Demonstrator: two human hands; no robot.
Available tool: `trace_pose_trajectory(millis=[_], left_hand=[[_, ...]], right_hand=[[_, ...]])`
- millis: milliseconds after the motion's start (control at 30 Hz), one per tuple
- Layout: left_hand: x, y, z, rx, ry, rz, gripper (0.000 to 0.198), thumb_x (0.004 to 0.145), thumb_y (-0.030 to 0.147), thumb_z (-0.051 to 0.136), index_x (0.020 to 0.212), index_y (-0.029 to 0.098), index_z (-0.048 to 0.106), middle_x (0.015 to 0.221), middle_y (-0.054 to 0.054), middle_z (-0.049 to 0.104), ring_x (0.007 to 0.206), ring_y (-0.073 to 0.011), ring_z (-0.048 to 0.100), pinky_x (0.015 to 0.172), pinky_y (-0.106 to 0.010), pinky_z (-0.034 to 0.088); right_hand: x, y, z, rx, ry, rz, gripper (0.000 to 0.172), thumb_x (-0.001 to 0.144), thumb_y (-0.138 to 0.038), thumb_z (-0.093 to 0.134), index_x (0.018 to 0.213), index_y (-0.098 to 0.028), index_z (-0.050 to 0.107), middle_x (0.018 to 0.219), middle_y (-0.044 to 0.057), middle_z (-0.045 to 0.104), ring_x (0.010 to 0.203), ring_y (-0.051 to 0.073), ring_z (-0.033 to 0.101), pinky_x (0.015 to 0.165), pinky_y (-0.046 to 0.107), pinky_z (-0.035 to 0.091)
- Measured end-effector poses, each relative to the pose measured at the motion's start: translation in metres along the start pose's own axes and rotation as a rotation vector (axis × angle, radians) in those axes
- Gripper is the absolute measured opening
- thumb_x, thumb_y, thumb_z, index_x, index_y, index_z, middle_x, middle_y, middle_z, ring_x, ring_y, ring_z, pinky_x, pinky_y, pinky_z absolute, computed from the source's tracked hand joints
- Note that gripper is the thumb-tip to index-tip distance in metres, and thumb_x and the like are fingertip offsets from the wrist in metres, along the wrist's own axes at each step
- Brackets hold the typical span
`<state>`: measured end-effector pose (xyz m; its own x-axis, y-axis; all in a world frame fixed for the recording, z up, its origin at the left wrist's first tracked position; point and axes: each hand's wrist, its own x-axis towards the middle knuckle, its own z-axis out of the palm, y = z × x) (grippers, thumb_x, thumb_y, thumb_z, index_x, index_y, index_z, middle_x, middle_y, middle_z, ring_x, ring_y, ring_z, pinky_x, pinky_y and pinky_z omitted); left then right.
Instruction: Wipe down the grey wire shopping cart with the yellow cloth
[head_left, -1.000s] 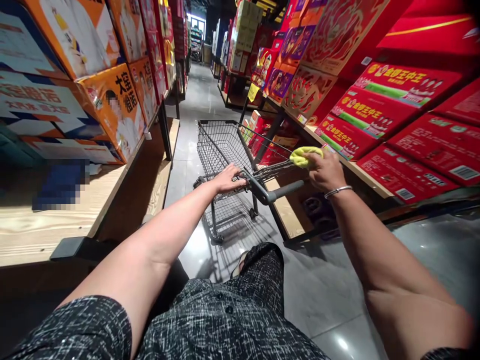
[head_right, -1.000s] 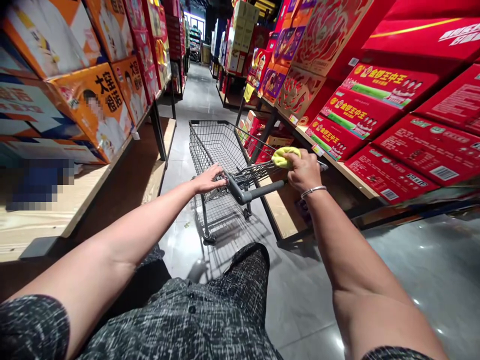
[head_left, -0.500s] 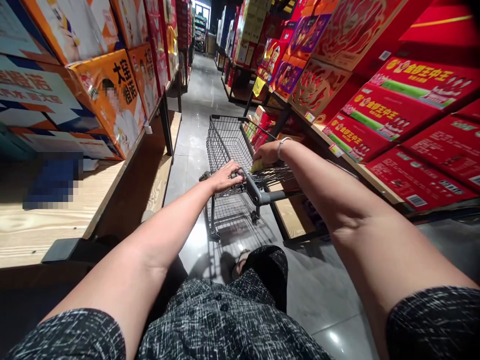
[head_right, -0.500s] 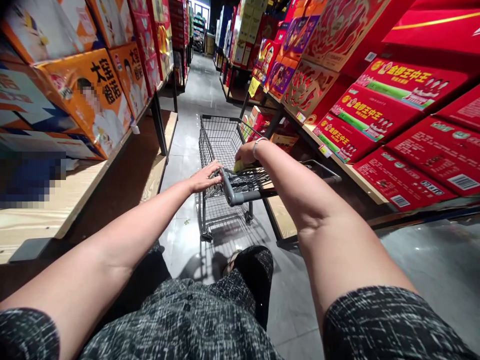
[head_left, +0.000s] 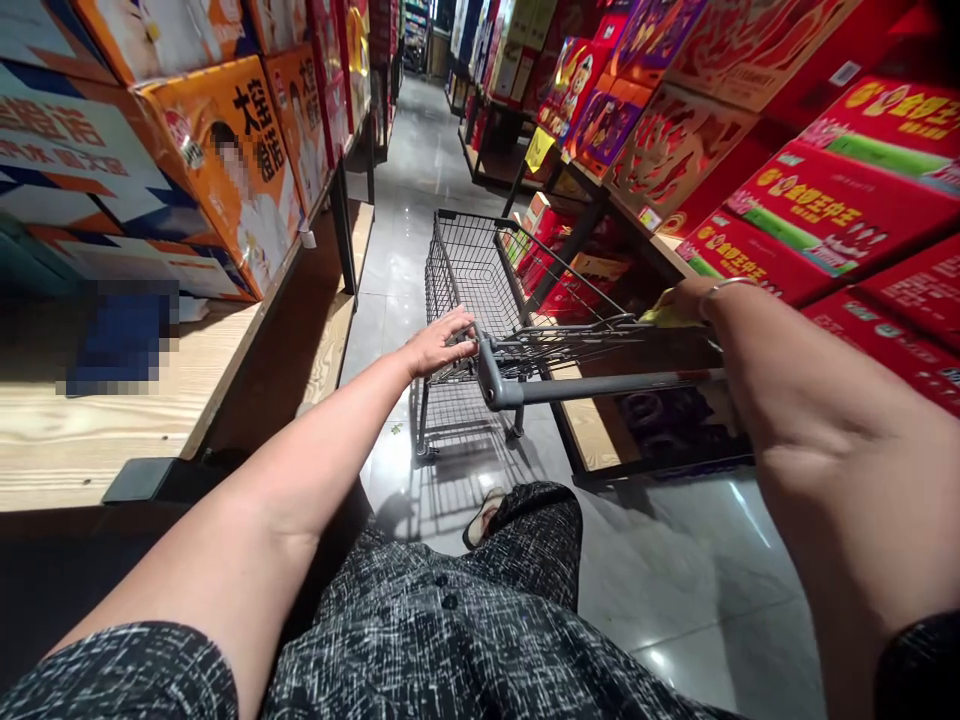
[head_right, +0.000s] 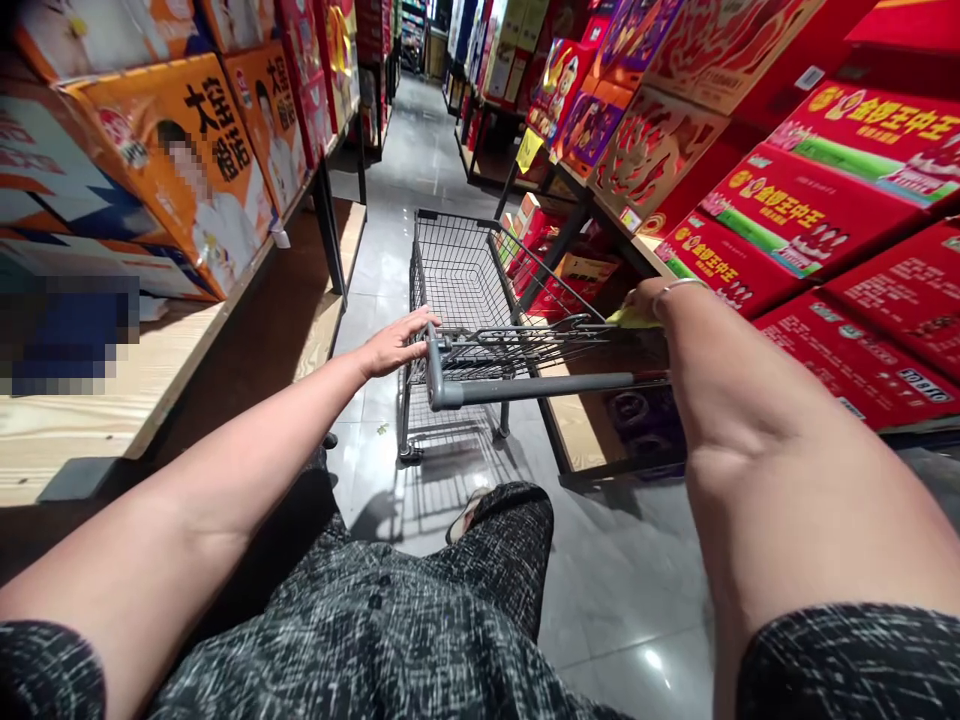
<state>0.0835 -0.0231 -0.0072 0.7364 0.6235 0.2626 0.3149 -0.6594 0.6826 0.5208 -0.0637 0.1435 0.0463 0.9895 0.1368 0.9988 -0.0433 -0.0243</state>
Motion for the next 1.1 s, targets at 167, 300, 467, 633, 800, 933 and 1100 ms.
trace_pose_trajectory(millis=[167,300,467,633,800,933,1100], left_hand=[[-0.008,-0.005,-0.008,-0.011,0.009,0.018,0.051,0.093,0.058,0.044,0.119,0.019,0.063,0.151,-0.011,0.053,0.155,-0.0284,0.025,0.127,-0.045,0.021],[-0.009,-0.007,-0.006,-0.026,0.023,0.013,0.053,0.092,0.058,0.044,0.122,0.018,0.062,0.152,-0.011,0.052,0.155,-0.0289,0.026,0.127,-0.045,0.023],[-0.01,-0.006,-0.006,-0.041,0.043,0.023,0.06,0.092,0.062,0.043,0.122,0.015,0.062,0.151,-0.014,0.051,0.152,-0.029,0.032,0.126,-0.043,0.024],[-0.019,-0.005,-0.014,-0.094,0.05,0.046,0.062,0.09,0.068,0.042,0.117,0.016,0.064,0.148,-0.015,0.054,0.146,-0.0289,0.04,0.123,-0.044,0.03],[-0.025,-0.007,-0.015,-0.177,0.071,0.0,0.066,0.088,0.07,0.045,0.125,0.019,0.063,0.152,-0.013,0.051,0.144,-0.0282,0.044,0.122,-0.042,0.033],[-0.022,-0.012,-0.013,-0.197,0.059,-0.023,0.074,0.086,0.071,0.048,0.136,0.018,0.058,0.156,-0.013,0.047,0.143,-0.0294,0.046,0.122,-0.043,0.033],[-0.022,-0.022,-0.016,-0.178,0.071,-0.014,0.086,0.081,0.08,0.049,0.14,0.018,0.057,0.153,-0.012,0.052,0.144,-0.0316,0.045,0.124,-0.044,0.031]], right_hand=[[-0.041,-0.016,-0.018,-0.37,-0.31,0.322,0.022,0.09,-0.025,0.062,0.099,-0.01,0.076,0.083,0.017,0.07,0.083,0.028,0.067,0.074,0.041,0.043],[-0.071,-0.073,-0.008,-0.41,-0.382,0.298,0.053,0.095,-0.042,0.054,0.136,-0.009,0.058,0.111,0.026,0.07,0.095,0.032,0.068,0.077,0.041,0.046],[-0.085,-0.139,-0.005,-0.414,-0.251,0.278,0.054,0.091,-0.044,0.053,0.13,-0.008,0.058,0.114,0.026,0.07,0.102,0.034,0.069,0.082,0.04,0.051],[-0.099,-0.176,-0.013,-0.35,-0.138,0.346,0.07,0.09,-0.046,0.053,0.143,-0.001,0.046,0.112,0.029,0.071,0.101,0.036,0.07,0.082,0.041,0.051],[-0.106,-0.224,-0.012,-0.184,-0.101,0.153,0.113,0.084,-0.054,0.063,0.161,0.0,0.002,0.112,0.024,0.073,0.095,0.033,0.069,0.084,0.038,0.05],[-0.102,-0.264,-0.012,0.011,-0.126,-0.217,0.095,0.086,-0.039,0.063,0.164,-0.014,0.013,0.111,0.011,0.076,0.093,0.025,0.069,0.083,0.031,0.048],[-0.121,-0.278,-0.01,0.122,-0.031,-0.53,0.059,0.09,-0.022,0.053,0.148,-0.031,0.051,0.129,0.003,0.069,0.108,0.022,0.063,0.09,0.033,0.048]])
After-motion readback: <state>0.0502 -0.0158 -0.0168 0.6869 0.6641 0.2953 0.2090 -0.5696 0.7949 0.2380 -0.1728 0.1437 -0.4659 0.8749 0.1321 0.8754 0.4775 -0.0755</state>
